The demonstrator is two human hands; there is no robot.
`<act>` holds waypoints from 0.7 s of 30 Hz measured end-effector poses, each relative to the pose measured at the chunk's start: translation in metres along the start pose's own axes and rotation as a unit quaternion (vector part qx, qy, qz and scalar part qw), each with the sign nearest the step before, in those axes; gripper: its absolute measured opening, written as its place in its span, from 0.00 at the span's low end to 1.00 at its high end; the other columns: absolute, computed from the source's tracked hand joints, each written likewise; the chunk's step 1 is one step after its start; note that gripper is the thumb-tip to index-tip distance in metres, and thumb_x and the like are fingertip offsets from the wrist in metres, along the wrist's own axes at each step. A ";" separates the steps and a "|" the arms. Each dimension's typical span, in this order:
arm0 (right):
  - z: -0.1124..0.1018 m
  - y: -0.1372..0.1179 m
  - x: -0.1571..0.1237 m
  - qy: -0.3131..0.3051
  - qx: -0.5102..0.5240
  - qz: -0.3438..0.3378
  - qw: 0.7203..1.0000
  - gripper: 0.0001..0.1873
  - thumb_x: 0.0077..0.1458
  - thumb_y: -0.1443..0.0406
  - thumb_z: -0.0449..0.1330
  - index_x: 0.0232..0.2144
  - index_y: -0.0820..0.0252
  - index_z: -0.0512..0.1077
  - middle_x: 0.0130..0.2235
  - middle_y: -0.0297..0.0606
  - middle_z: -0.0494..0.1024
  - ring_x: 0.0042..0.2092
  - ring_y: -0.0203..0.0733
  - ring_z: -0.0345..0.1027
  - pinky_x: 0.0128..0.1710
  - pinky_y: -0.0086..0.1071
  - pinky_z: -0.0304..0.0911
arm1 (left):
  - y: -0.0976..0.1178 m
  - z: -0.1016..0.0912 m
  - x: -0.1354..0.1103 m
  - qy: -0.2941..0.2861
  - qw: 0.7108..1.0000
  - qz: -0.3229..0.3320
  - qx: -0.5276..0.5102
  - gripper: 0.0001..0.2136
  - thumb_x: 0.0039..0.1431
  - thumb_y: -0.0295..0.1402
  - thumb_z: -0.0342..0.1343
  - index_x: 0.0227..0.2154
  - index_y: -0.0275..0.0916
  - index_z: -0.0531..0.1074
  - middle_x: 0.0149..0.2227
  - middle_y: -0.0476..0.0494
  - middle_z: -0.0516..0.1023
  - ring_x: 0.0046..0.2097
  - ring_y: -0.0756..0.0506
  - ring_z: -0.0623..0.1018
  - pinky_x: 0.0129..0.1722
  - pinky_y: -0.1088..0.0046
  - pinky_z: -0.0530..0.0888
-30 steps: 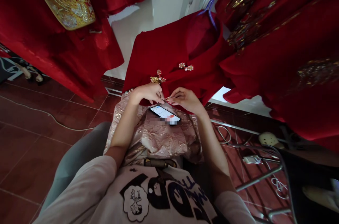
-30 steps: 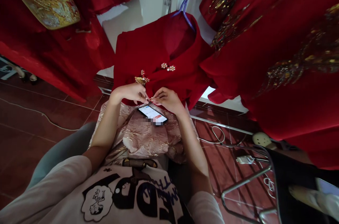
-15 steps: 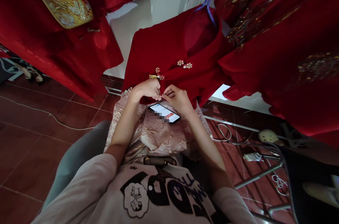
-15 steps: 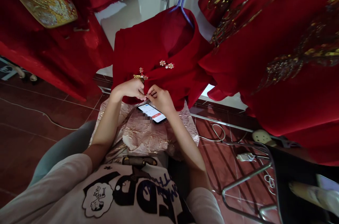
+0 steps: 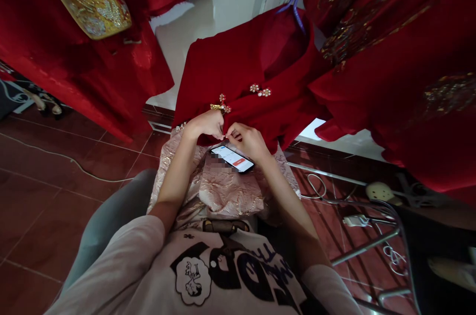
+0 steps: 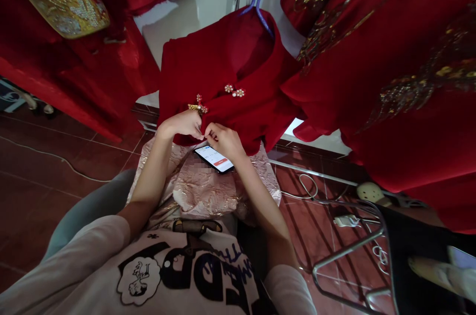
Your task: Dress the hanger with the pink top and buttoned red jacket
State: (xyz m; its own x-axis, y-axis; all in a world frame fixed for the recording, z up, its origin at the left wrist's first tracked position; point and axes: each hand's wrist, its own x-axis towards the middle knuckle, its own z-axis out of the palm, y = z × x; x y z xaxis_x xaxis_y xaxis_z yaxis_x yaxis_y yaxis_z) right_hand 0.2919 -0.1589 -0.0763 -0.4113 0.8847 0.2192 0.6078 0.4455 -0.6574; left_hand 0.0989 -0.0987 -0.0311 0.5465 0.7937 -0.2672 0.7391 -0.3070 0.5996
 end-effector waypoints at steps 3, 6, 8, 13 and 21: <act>-0.001 0.003 -0.001 -0.005 0.015 -0.020 1.000 0.03 0.62 0.69 0.61 0.35 0.55 0.73 0.39 0.38 0.80 0.39 0.39 0.77 0.41 0.30 0.72 | -0.005 0.001 0.005 0.005 1.000 0.016 0.021 0.17 0.45 0.21 0.70 0.12 0.37 0.68 0.14 0.56 0.67 0.23 0.52 0.68 0.26 0.73 0.59; -0.002 0.006 -0.001 -0.001 0.037 -0.027 0.999 0.02 0.62 0.67 0.62 0.36 0.56 0.74 0.38 0.37 0.79 0.38 0.39 0.76 0.41 0.30 0.71 | -0.008 0.002 0.008 0.008 0.999 0.036 0.025 0.19 0.45 0.24 0.74 0.12 0.37 0.68 0.12 0.56 0.64 0.21 0.52 0.66 0.25 0.75 0.58; -0.003 0.007 -0.002 0.001 0.048 -0.031 0.998 0.01 0.62 0.67 0.62 0.36 0.56 0.74 0.38 0.37 0.79 0.38 0.39 0.76 0.41 0.30 0.71 | -0.008 0.002 0.008 -0.001 0.999 0.037 0.010 0.18 0.45 0.25 0.75 0.12 0.38 0.70 0.12 0.56 0.64 0.21 0.52 0.68 0.24 0.76 0.60; -0.004 0.010 -0.001 -0.014 0.081 -0.024 0.996 0.01 0.62 0.67 0.62 0.36 0.56 0.73 0.38 0.37 0.79 0.39 0.38 0.77 0.40 0.29 0.72 | -0.001 0.000 0.003 -0.010 1.000 0.010 -0.011 0.19 0.43 0.25 0.77 0.12 0.37 0.70 0.14 0.53 0.71 0.22 0.51 0.74 0.23 0.78 0.65; -0.005 0.017 0.001 -0.007 0.084 0.003 0.996 0.04 0.60 0.70 0.60 0.35 0.56 0.74 0.40 0.38 0.81 0.41 0.40 0.79 0.42 0.31 0.74 | -0.002 0.000 0.000 -0.023 0.995 0.048 -0.080 0.10 0.50 0.28 0.73 0.19 0.35 0.79 0.20 0.48 0.80 0.24 0.51 0.79 0.26 0.80 0.68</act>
State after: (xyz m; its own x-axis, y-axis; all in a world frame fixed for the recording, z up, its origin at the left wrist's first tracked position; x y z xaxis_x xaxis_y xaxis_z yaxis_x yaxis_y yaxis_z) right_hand 0.3052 -0.1494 -0.0832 -0.4184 0.8847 0.2054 0.4887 0.4099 -0.7701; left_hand 0.0979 -0.0980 -0.0321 0.6315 0.7387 -0.2357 0.6130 -0.2895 0.7351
